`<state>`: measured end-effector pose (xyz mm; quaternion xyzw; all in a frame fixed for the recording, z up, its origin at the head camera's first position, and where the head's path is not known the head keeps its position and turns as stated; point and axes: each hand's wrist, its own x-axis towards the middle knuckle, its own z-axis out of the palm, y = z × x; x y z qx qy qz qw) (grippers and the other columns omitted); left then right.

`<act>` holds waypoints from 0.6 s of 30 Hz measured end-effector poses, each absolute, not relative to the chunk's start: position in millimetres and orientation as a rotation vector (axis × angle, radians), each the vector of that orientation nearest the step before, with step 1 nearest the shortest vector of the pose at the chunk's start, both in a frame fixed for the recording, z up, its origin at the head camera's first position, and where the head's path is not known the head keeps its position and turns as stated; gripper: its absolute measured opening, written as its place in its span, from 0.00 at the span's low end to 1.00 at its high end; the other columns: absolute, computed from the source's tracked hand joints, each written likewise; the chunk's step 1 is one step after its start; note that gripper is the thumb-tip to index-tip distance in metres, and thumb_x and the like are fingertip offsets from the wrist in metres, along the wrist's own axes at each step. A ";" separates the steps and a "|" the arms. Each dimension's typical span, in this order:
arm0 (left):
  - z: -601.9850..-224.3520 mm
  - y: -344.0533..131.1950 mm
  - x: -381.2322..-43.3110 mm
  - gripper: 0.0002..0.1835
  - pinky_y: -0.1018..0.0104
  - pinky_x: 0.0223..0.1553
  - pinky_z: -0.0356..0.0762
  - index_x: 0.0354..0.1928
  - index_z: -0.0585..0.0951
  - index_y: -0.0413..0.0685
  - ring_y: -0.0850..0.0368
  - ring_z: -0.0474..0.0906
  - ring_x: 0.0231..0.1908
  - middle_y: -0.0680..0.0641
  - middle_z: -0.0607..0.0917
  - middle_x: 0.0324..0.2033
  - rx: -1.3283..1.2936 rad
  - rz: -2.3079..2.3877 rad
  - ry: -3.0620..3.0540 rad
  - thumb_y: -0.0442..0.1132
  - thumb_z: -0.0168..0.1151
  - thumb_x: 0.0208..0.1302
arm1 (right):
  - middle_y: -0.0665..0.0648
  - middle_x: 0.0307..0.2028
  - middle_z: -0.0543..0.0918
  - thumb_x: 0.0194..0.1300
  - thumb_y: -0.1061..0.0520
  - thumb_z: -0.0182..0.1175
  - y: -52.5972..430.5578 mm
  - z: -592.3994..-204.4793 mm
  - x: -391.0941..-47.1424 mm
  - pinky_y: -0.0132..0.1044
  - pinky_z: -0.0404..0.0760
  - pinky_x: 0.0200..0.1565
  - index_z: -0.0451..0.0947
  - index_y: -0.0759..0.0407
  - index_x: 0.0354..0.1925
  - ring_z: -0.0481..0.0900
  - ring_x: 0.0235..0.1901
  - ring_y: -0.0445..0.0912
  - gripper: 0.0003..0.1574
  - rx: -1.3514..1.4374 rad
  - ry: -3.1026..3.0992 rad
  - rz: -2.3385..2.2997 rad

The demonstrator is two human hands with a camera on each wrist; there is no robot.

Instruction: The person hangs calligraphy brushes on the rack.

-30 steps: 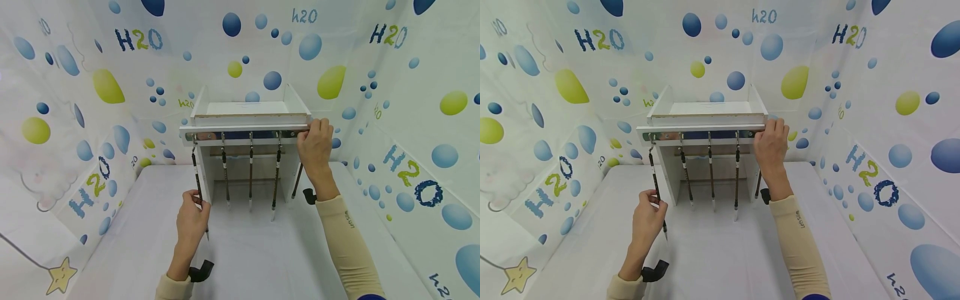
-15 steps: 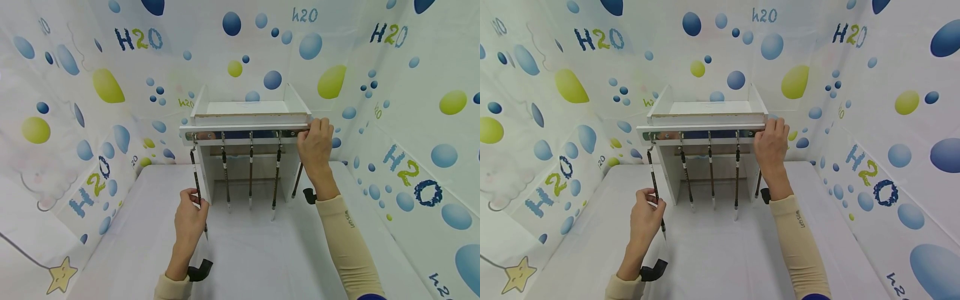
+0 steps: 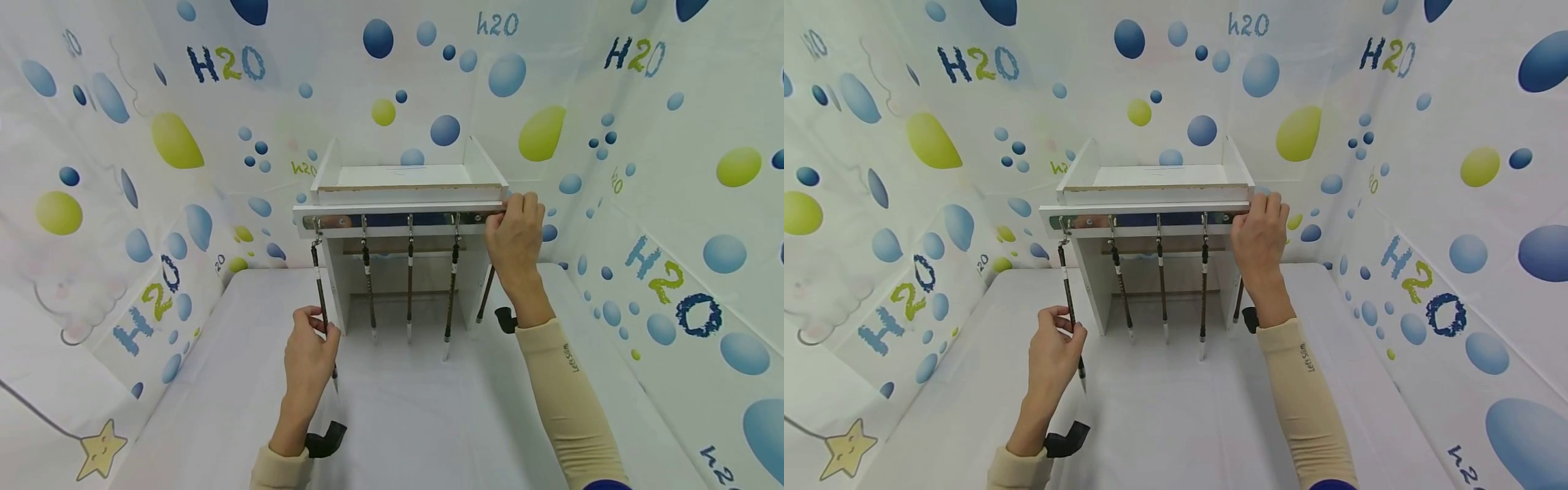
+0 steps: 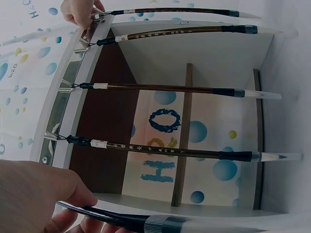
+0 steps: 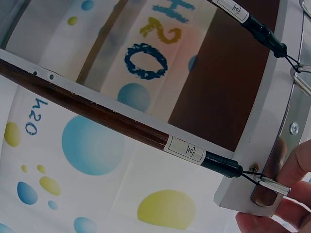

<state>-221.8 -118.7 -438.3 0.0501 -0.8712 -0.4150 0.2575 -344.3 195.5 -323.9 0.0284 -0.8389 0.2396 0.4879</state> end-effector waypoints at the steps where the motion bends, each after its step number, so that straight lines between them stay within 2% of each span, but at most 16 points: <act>1: -439.0 -118.8 -222.1 0.19 0.68 0.17 0.67 0.57 0.71 0.38 0.57 0.72 0.19 0.41 0.83 0.33 0.136 -1.124 -2.366 0.34 0.57 0.65 | 0.69 0.37 0.73 0.64 0.66 0.52 195.6 -323.8 -344.4 0.51 0.74 0.41 0.74 0.73 0.41 0.71 0.38 0.62 0.10 0.070 -2.042 0.586; 9: -450.4 -119.8 -226.1 0.18 0.69 0.17 0.66 0.56 0.71 0.37 0.58 0.72 0.19 0.40 0.84 0.34 0.118 -1.076 -2.396 0.33 0.57 0.66 | 0.69 0.37 0.73 0.64 0.66 0.52 195.5 -323.2 -343.0 0.50 0.74 0.41 0.74 0.73 0.41 0.71 0.38 0.62 0.10 0.070 -2.050 0.599; 18: -461.2 -120.8 -230.6 0.17 0.69 0.20 0.66 0.57 0.70 0.36 0.54 0.75 0.24 0.39 0.82 0.36 0.089 -1.022 -2.405 0.32 0.56 0.69 | 0.69 0.37 0.73 0.64 0.66 0.53 195.8 -323.5 -343.3 0.50 0.74 0.40 0.74 0.73 0.40 0.71 0.38 0.62 0.09 0.072 -2.039 0.595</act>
